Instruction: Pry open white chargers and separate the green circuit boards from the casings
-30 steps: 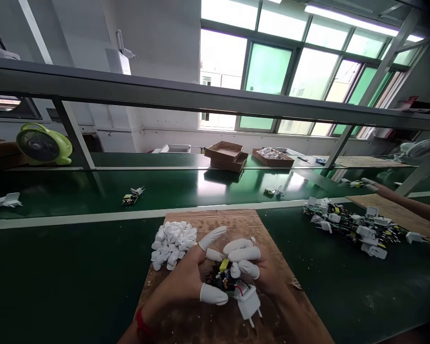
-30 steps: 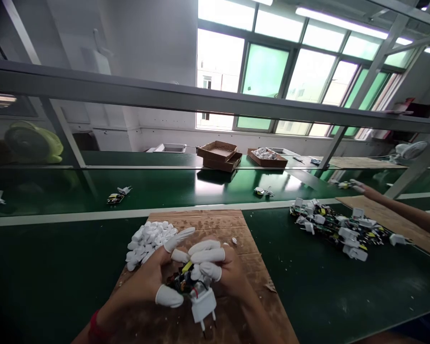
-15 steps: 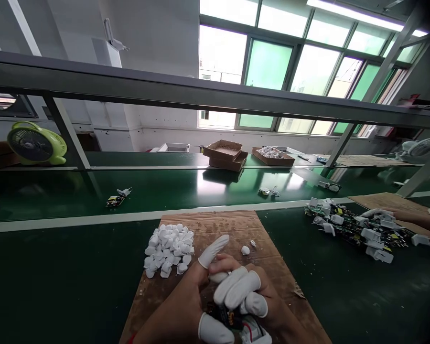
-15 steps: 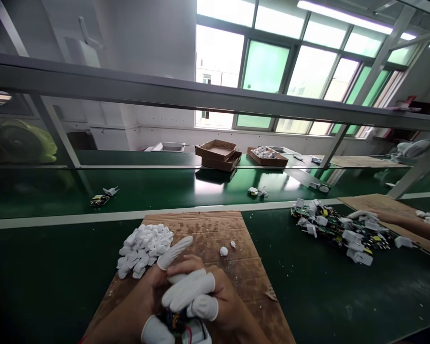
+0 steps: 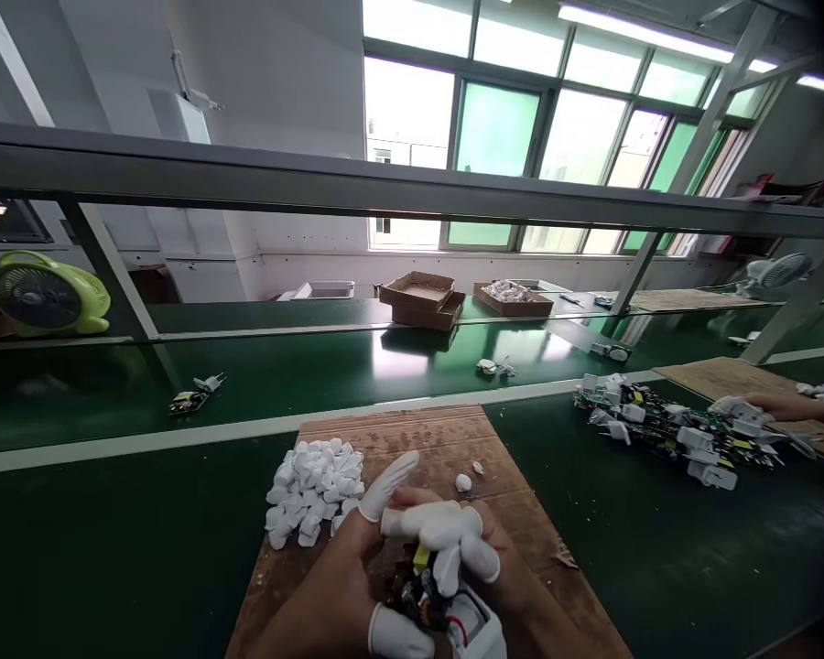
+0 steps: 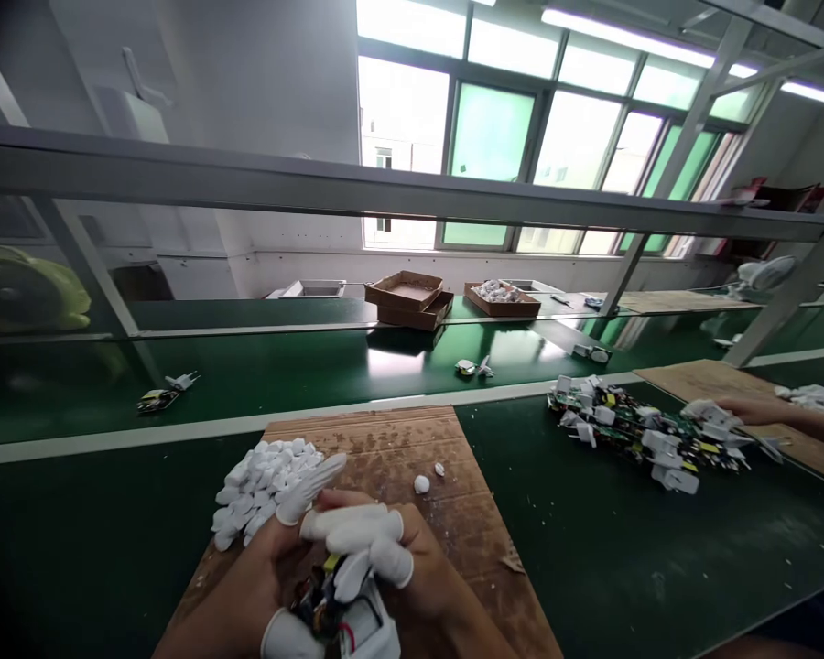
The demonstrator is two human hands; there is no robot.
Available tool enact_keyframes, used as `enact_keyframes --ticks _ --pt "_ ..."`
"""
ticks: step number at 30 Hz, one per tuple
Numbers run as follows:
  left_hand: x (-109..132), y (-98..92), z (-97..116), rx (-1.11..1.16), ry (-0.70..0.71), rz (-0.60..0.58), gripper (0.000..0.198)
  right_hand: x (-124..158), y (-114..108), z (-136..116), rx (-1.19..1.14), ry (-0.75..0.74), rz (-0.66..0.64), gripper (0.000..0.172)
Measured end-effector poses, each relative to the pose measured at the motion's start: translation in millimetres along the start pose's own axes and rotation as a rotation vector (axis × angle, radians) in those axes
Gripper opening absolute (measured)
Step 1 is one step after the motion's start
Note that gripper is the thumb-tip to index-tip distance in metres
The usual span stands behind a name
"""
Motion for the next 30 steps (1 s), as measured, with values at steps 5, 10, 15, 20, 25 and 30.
enact_keyframes --ticks 5,10,15,20,25,30 --pt "0 -11.3 5 -0.296 0.007 0.202 0.135 -8 -13 0 0.078 -0.034 0.184 0.031" --pt "-6 -19.0 1 -0.337 0.073 0.172 0.129 -13 -20 -3 0.146 -0.047 0.131 0.018" --pt "-15 -53.7 1 -0.239 0.029 0.392 0.094 -16 -26 0 0.308 0.077 0.327 0.047" --pt "-2 -113.8 26 0.083 -0.001 1.041 0.043 -25 -29 1 0.402 0.142 0.434 0.065" --pt "11 -119.3 50 0.157 0.113 1.011 0.058 -31 -31 3 0.469 0.198 0.438 0.051" --pt "-7 -93.9 30 -0.343 -0.012 0.825 0.044 -32 -43 -9 0.648 0.027 0.436 0.045"
Point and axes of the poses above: each hand's wrist, its own x-axis away from the middle knuckle, its own y-axis out of the palm, z = x × y, the point moved 1 cm from there along -x, towards the middle knuckle, and after that the axes turned 11 degrees about -x, right-handed, at the moved point
